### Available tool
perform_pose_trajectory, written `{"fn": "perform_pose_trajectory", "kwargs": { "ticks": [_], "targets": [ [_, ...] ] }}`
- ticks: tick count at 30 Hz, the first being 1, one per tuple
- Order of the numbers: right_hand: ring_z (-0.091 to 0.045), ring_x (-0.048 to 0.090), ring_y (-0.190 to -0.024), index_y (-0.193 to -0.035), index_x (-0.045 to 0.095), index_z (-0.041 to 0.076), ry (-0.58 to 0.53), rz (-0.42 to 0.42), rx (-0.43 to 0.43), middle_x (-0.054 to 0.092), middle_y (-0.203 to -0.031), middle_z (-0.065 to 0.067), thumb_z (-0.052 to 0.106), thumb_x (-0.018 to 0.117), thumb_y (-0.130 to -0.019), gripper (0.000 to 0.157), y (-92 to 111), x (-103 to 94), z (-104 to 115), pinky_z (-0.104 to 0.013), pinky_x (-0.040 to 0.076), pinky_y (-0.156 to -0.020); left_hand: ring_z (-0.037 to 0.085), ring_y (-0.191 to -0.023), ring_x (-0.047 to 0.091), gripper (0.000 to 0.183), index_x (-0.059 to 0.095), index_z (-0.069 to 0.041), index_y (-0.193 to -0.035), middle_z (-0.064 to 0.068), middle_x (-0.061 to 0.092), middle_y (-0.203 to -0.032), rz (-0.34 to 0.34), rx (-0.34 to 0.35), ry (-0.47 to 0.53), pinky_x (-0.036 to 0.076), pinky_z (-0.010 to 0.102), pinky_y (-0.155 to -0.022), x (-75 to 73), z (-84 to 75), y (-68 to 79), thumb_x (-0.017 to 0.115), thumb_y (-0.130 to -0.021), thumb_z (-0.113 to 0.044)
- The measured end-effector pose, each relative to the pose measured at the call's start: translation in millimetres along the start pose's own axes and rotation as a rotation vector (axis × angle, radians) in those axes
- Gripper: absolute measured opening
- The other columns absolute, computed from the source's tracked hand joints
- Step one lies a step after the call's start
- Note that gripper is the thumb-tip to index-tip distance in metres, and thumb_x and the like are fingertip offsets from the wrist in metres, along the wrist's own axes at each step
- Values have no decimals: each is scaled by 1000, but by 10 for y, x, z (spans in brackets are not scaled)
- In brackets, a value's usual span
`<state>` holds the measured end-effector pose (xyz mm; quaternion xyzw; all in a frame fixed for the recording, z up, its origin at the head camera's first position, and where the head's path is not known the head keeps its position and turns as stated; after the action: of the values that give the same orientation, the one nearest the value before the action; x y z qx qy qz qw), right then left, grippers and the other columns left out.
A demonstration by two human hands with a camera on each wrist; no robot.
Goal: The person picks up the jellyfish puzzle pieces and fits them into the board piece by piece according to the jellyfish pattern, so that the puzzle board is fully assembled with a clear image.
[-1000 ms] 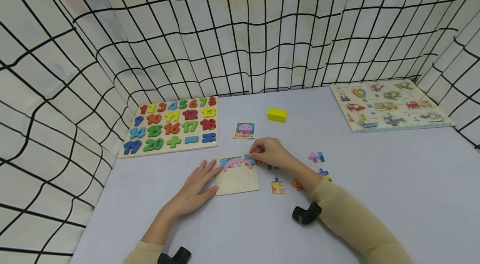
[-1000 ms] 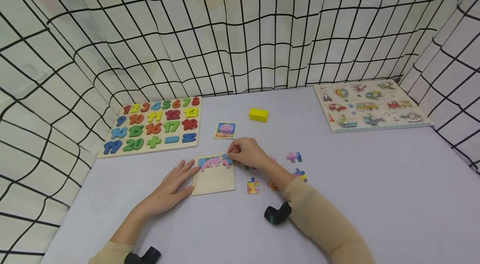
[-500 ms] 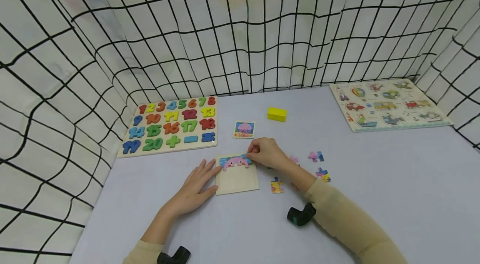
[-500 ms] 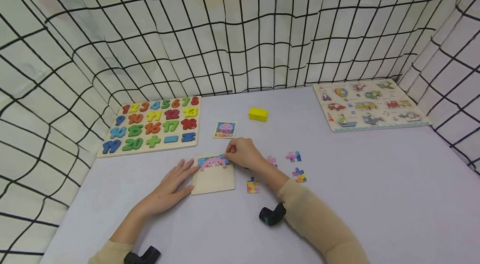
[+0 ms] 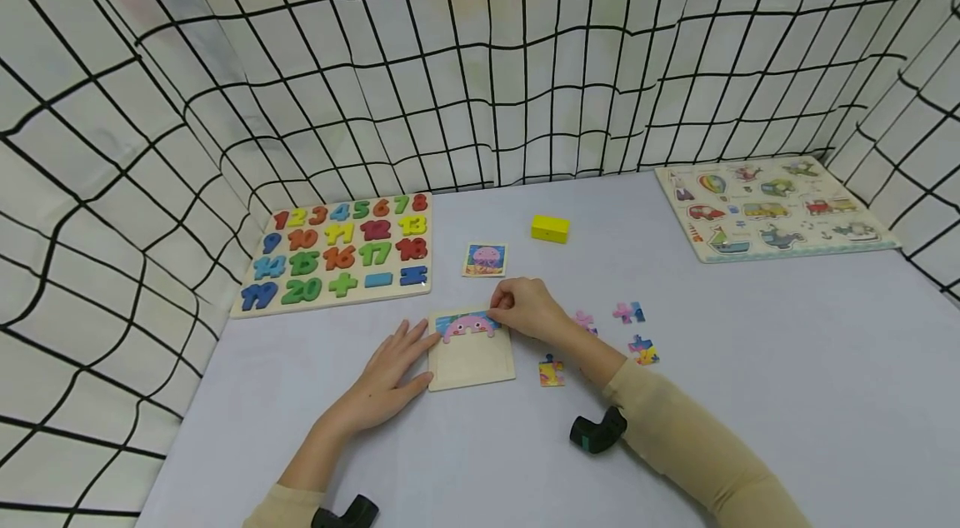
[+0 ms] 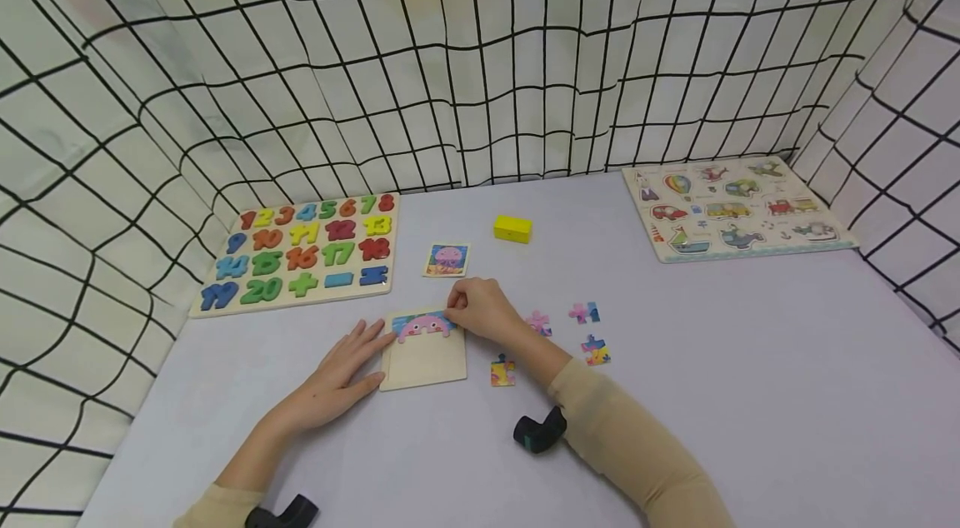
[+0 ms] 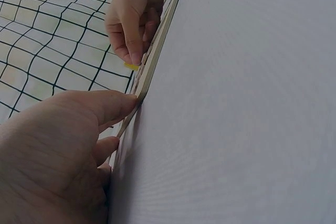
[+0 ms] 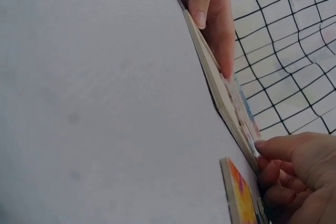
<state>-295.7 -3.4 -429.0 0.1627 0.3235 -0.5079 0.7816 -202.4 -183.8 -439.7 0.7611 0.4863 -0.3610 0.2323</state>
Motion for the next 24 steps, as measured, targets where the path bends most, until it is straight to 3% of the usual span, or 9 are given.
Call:
{"fn": "perform_pose_trajectory", "kwargs": {
  "ticks": [14,24],
  "targets": [
    [-9,44,-54,-80,61,12,20,16,1,51,-61,3,21,72,-80,14,19,-1,7,-19,35,-48,31,-139,2,54,37,-16,-141,9,18,-151,3,-2,-4,4,56,-107,3,-3,-3,55,-91,-26],
    [-10,43,-55,-98,58,12,36,185,-35,49,-65,3,27,75,-76,32,42,77,14,-21,33,-50,30,-139,2,54,37,-17,-141,9,18,-151,6,-7,-5,3,55,-107,7,-5,-6,55,-91,-27]
  ]
}}
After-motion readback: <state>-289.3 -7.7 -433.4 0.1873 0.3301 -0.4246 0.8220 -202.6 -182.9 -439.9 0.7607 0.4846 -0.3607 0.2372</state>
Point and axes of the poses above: each hand's wrist, its own y-axis away from the middle knuckle, its own x-axis out of the palm, z = x × y, the point moved 8 cm from there along -y, towards the middle knuckle
